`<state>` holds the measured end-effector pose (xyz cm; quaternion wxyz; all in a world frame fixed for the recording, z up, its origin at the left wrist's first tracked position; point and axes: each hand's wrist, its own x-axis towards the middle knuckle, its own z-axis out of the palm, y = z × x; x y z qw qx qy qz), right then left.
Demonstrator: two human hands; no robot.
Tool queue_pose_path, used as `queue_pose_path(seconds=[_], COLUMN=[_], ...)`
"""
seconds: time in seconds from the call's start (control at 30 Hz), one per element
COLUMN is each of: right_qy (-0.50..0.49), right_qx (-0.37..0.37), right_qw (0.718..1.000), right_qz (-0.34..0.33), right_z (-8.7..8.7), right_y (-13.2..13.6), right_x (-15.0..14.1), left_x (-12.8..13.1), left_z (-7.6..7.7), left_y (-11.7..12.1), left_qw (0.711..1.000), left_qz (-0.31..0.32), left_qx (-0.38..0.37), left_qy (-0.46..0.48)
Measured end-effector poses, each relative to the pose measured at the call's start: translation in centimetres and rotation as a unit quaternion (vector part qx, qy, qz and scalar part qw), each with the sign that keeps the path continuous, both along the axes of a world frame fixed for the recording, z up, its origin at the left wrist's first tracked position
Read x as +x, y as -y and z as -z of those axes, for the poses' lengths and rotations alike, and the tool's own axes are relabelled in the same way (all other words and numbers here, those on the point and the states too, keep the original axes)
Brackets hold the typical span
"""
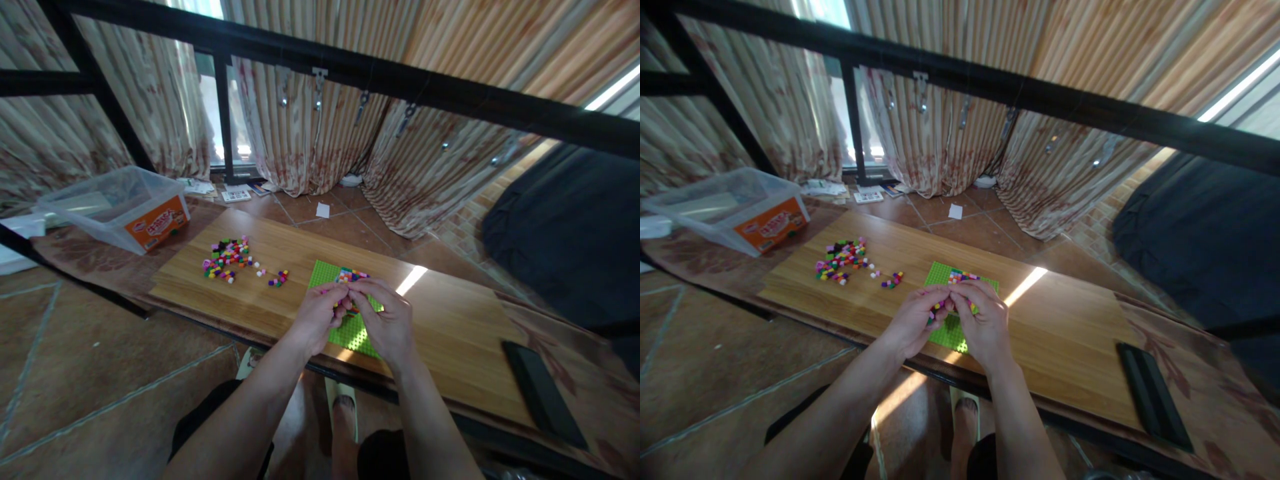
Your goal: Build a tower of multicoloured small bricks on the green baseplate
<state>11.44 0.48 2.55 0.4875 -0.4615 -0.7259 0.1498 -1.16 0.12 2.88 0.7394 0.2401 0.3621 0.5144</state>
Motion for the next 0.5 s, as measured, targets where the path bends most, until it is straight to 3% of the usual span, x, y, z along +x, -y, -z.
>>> queue_pose_path(seconds=[0.27, 0.37, 0.5], right_qy=[-0.077, -0.079, -0.021], right_qx=[-0.059, -0.083, -0.062], right_qw=[0.987, 0.985, 0.992], right_qz=[0.128, 0.133, 0.106], right_z=[0.4, 1.1, 1.5], right_y=[-1.1, -1.4, -1.4], right_x=[1.7, 2.0, 1.6], left_x=[-0.6, -0.7, -0.8], left_z=[-0.2, 0.0, 0.0], left_y=[-0.4, -0.6, -0.6], left_qw=[0.999, 0.999, 0.998], left_qz=[-0.026, -0.041, -0.052], left_qx=[-0.020, -0.029, -0.035], left_qy=[-0.005, -0.004, -0.006])
